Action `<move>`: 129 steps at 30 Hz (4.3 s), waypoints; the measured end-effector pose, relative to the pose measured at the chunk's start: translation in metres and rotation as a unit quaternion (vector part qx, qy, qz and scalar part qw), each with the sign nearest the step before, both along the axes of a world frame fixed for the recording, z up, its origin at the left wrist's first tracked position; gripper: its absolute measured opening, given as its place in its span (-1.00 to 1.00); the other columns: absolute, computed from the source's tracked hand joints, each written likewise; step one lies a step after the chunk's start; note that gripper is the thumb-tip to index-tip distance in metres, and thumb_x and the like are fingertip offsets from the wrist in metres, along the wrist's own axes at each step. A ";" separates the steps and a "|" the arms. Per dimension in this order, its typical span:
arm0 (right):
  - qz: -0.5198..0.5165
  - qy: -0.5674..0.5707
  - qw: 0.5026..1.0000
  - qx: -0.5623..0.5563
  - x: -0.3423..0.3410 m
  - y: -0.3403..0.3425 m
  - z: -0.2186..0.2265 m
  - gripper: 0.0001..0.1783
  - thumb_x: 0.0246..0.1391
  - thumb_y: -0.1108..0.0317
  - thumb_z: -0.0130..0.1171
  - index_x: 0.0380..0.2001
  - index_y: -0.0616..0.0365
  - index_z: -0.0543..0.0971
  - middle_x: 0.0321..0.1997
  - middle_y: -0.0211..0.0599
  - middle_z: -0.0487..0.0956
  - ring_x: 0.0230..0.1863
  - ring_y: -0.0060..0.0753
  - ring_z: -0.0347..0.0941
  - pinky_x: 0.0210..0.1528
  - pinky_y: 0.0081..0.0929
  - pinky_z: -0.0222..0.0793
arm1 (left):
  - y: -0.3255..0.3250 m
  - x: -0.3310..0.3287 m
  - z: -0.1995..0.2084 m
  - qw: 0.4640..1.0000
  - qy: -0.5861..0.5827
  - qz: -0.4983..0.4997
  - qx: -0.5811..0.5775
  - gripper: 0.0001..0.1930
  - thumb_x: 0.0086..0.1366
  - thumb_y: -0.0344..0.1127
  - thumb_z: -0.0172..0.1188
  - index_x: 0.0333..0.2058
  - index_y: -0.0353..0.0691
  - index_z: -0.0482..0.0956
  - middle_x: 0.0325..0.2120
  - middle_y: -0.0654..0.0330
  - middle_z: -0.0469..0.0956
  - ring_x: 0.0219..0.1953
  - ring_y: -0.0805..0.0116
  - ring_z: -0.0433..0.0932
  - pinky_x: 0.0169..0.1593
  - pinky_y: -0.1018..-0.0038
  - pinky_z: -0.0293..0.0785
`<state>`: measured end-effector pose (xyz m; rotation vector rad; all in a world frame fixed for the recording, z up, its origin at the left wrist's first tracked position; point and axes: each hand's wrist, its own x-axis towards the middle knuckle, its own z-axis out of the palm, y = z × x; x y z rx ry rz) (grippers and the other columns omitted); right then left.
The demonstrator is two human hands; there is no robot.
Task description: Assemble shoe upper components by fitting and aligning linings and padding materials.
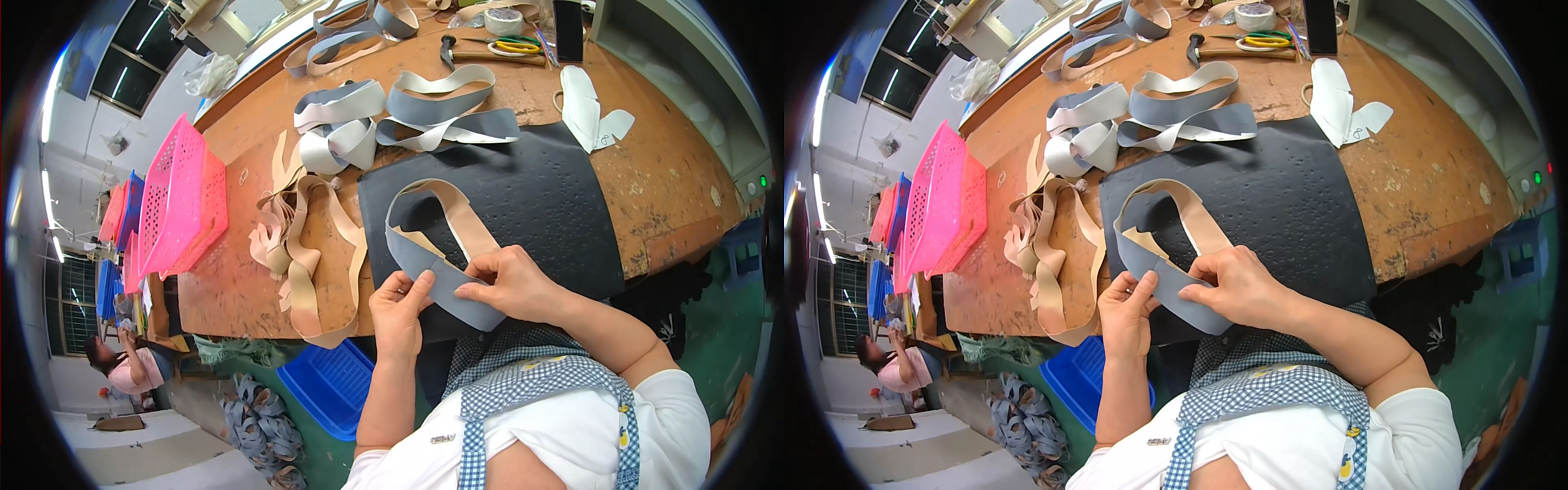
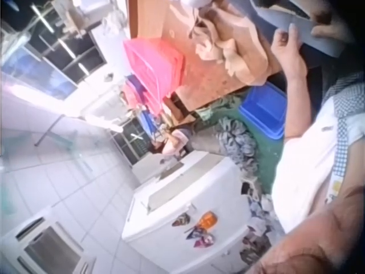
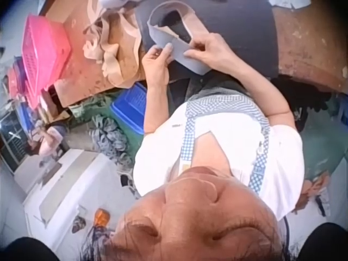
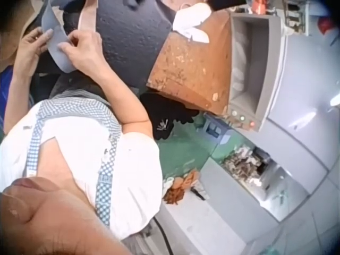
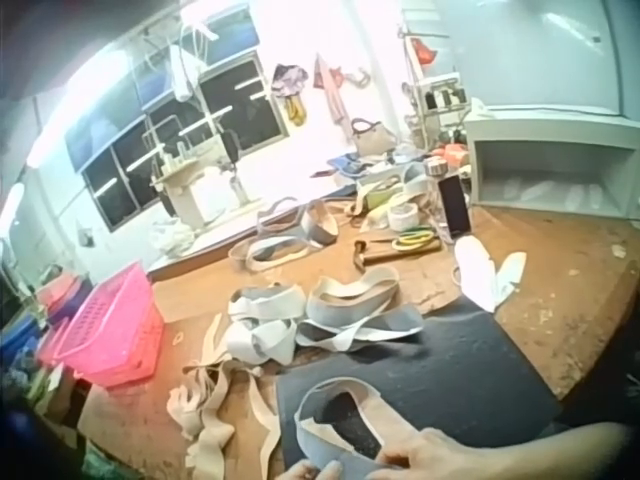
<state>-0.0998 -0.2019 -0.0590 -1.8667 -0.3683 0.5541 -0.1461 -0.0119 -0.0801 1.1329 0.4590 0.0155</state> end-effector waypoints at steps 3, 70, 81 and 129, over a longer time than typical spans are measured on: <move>0.001 -0.008 1.000 -0.005 -0.001 0.001 0.001 -0.77 0.04 0.28 0.34 -0.41 0.27 0.67 -0.50 -0.14 0.65 -0.48 -0.36 0.60 -0.35 -0.41 0.48 | 0.002 0.000 -0.003 1.000 -0.011 -0.007 0.018 -0.92 0.23 -0.48 0.34 -0.39 -0.31 0.59 -0.46 0.27 0.61 -0.46 0.58 0.54 -0.31 0.65 0.51; -0.081 -0.489 0.869 0.014 -0.029 -0.052 -0.042 -0.75 -0.13 0.56 0.28 -0.29 0.24 0.54 -0.25 -0.19 0.57 -0.21 -0.12 0.49 -0.18 -0.31 0.49 | -0.087 0.006 -0.032 0.456 -0.331 -0.254 0.786 -0.58 0.11 -0.33 0.10 -0.07 -0.45 0.52 0.04 -0.20 0.42 -0.04 0.03 0.45 -0.01 0.28 0.45; -0.064 -0.524 0.841 -0.116 -0.026 -0.040 -0.048 -0.73 -0.17 0.52 0.29 -0.30 0.30 0.56 -0.16 -0.10 0.56 -0.11 -0.07 0.52 -0.06 -0.23 0.51 | -0.068 0.012 -0.022 0.613 -0.292 -0.218 0.701 -0.56 0.04 -0.59 0.18 -0.02 -0.50 0.52 -0.09 -0.11 0.50 -0.15 -0.02 0.57 -0.12 0.29 0.56; -0.222 -0.283 0.912 -0.199 -0.011 -0.068 -0.038 -0.83 -0.08 0.41 0.36 -0.47 0.25 0.57 -0.51 -0.20 0.57 -0.50 -0.20 0.55 -0.45 -0.36 0.47 | -0.075 0.014 -0.021 0.487 -0.298 -0.314 0.759 -0.42 0.03 -0.43 0.18 0.10 -0.49 0.47 0.02 -0.09 0.44 0.04 0.04 0.43 0.07 0.19 0.42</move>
